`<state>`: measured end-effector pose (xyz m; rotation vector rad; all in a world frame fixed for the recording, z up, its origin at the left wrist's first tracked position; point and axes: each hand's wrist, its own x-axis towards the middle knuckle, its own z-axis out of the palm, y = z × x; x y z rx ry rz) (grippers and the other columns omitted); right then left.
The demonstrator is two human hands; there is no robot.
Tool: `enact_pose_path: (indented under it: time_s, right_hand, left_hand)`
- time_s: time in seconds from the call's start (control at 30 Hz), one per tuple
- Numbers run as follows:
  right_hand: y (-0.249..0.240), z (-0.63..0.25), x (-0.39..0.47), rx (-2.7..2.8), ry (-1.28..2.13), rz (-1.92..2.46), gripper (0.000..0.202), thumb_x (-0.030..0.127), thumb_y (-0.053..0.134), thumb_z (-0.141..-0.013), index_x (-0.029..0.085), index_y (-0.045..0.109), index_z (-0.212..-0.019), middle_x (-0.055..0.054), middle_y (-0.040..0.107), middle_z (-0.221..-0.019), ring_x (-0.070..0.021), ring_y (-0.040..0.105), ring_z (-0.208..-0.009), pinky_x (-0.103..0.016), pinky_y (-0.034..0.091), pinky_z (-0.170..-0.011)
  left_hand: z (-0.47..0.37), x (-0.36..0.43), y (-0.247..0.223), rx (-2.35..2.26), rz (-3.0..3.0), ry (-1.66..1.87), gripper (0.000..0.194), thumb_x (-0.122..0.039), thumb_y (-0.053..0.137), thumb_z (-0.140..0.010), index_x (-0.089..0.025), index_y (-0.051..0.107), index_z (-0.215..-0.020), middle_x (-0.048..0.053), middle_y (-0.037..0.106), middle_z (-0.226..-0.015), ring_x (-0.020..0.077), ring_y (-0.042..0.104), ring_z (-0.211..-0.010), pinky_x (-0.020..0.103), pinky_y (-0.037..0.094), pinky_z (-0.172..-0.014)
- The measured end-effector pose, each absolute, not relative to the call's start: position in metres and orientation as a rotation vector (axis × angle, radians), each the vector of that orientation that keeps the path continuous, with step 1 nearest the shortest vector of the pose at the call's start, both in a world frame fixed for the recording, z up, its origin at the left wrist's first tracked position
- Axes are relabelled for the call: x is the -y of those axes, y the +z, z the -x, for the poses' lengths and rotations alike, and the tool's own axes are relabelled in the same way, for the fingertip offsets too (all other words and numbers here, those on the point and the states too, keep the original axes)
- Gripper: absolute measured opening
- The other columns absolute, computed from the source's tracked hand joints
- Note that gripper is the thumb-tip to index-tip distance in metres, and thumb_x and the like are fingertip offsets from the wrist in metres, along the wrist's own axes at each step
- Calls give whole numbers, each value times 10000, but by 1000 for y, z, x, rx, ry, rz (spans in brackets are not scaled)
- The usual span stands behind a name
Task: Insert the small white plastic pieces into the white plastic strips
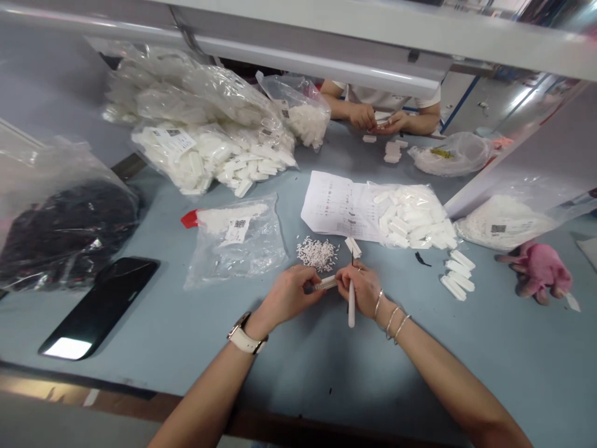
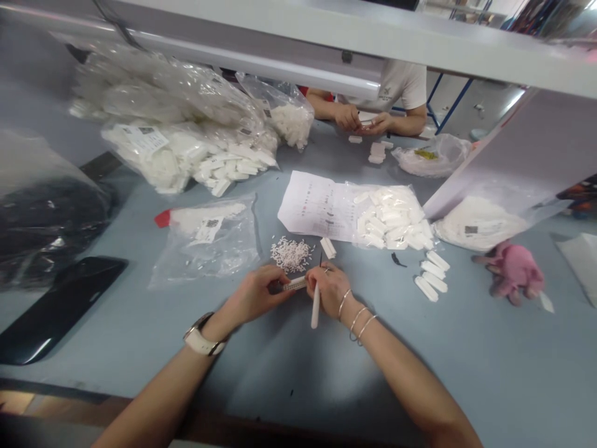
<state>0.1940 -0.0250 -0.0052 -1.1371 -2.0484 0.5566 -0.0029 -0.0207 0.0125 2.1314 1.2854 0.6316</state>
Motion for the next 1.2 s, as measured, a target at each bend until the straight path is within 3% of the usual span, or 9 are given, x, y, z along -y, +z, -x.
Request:
enact_pose_path:
  time_s: [0.3,0.9,1.07,1.2]
  right_hand:
    - [-12,-195,27,2171,519,1134,210,81,484,-776,238,461,-639,1,629,-649,-167,549,-644,-322,455,-736]
    - [-4,-191,31,2340,140,1132,219,143,450,-817,206,512,-616,-14,561,-552,-157,528,-602,-253,424,-552]
    - [-5,-191,32,2317,240,1147,167,138,449,-796,207,590,-736,-25,609,-608,-170,559,-636,-270,453,-592]
    - [-5,-191,31,2118,493,1186,197,127,470,-760,220,507,-591,-11,612,-591,-162,587,-619,-274,467,-603]
  left_hand:
    - [1,22,14,-1273,-2148,653,126,-243,619,-751,-177,556,-664,-16,542,-638,114,483,-591,232,375,-545]
    - [3,19,8,-1322,-2060,631,178,-307,603,-760,-167,561,-660,-33,501,-589,96,437,-536,219,343,-520]
    - [5,17,6,-1315,-2083,617,187,-297,599,-772,-162,553,-650,-31,506,-597,99,441,-544,228,345,-541]
    - [6,16,6,-1318,-2092,606,214,-334,588,-789,-169,554,-658,-27,515,-602,107,445,-549,229,345,-540]
